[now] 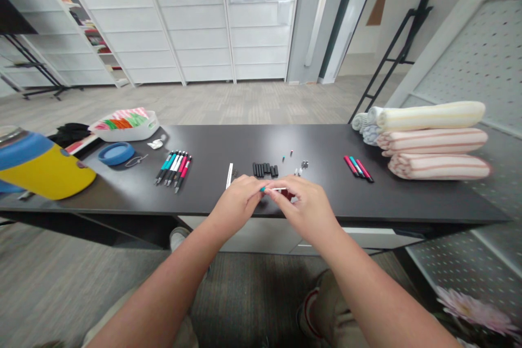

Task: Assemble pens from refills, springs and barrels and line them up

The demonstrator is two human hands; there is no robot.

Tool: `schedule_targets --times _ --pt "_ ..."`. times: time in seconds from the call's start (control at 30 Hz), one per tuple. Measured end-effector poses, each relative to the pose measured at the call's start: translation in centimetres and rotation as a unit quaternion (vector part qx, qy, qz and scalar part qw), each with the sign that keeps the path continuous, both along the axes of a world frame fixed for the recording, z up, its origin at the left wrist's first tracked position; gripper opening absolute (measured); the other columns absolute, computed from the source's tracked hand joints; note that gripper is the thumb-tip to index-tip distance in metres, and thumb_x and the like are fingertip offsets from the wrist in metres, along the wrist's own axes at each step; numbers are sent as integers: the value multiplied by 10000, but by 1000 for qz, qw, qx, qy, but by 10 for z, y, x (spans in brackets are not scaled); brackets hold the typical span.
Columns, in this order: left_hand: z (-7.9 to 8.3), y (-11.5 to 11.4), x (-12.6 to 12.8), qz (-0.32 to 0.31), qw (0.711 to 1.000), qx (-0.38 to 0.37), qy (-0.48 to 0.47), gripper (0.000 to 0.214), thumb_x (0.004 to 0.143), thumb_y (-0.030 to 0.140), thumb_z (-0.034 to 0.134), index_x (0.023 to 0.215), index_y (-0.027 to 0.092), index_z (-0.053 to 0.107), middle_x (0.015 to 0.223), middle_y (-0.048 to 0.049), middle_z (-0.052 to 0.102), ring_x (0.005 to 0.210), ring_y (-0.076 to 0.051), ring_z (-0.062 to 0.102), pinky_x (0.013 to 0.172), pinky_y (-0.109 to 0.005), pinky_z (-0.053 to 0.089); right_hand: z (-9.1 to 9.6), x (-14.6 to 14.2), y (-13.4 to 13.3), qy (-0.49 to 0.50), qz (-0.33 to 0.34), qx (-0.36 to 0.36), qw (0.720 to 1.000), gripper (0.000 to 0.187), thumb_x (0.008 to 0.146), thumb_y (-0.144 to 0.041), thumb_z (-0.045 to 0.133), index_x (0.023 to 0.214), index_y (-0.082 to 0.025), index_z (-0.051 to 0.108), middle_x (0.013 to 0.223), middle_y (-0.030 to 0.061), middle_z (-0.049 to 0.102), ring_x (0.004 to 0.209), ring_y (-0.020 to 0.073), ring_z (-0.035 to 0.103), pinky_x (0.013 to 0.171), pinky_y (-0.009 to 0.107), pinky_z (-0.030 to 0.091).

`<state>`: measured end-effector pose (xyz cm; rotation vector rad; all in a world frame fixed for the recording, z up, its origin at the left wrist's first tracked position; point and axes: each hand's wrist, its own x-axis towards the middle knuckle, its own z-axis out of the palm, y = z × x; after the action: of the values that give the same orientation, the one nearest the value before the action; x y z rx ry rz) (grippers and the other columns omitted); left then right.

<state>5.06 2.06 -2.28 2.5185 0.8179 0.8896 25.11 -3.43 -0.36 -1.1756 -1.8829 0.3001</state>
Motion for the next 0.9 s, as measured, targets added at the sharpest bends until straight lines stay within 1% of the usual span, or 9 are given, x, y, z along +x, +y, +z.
schedule_targets --times 0.2,0.27,0.33,0.4,0.47,0.57,0.63,0.73,0.9 --pt "1 0 0 2 1000 4 10 326 1068 192 463 1303 225 686 1069 -69 743 982 -225 621 881 -365 488 -3 -3 2 6 -12 13 1000 91 981 -249 708 989 -252 798 939 23 786 793 178 698 745 299 532" --pt "1 0 0 10 1000 7 16 297 1060 188 469 1243 212 702 1025 -70 737 955 -226 619 860 -362 488 -3 -4 1 9 -26 6 1000 71 967 -266 732 998 -251 794 929 20 781 768 172 691 736 298 534" --pt "2 -1 1 19 1000 5 22 261 1045 174 479 1148 198 717 985 -70 728 926 -225 616 835 -356 488 -2 -6 1 23 -39 -15 999 111 943 -320 767 1028 -250 783 931 18 779 715 162 676 702 295 538" --pt "2 -1 1 25 1000 -4 18 244 1030 162 492 1105 200 721 991 -68 733 921 -224 620 824 -353 491 -2 -6 0 50 -48 -38 997 201 908 -384 802 1049 -245 765 936 18 783 664 153 661 656 290 537" --pt "3 -1 1 27 1000 -14 6 258 1027 164 501 1146 217 723 1028 -65 746 943 -225 629 833 -352 494 -1 -5 -1 71 -55 -54 995 233 896 -409 808 1049 -241 755 890 10 778 636 150 652 619 282 525" --pt "4 -1 1 31 999 -21 -3 284 1043 189 503 1222 236 719 1037 -57 757 964 -227 636 846 -355 493 -2 -4 -1 76 -60 -48 994 142 942 -369 753 1006 -244 764 803 -4 756 637 152 661 618 277 513" --pt "3 -1 1 29 999 -21 -1 286 1055 207 500 1241 238 716 1033 -55 758 966 -227 636 852 -359 490 -2 -3 0 70 -58 -31 995 104 971 -334 716 978 -245 770 814 0 761 668 157 681 649 278 519" --pt "2 0 0 25 999 -19 2 294 1065 219 489 1256 236 712 1039 -58 757 970 -228 635 862 -363 491 -4 -3 0 55 -53 -11 997 103 980 -320 704 965 -248 776 864 13 782 716 173 702 687 290 533" --pt "0 0 0 17 1000 -6 1 314 1058 199 483 1283 238 699 1041 -60 751 977 -228 638 871 -363 496 -6 -4 1 23 -42 0 999 102 986 -306 696 975 -256 784 891 19 794 752 189 711 711 302 536"
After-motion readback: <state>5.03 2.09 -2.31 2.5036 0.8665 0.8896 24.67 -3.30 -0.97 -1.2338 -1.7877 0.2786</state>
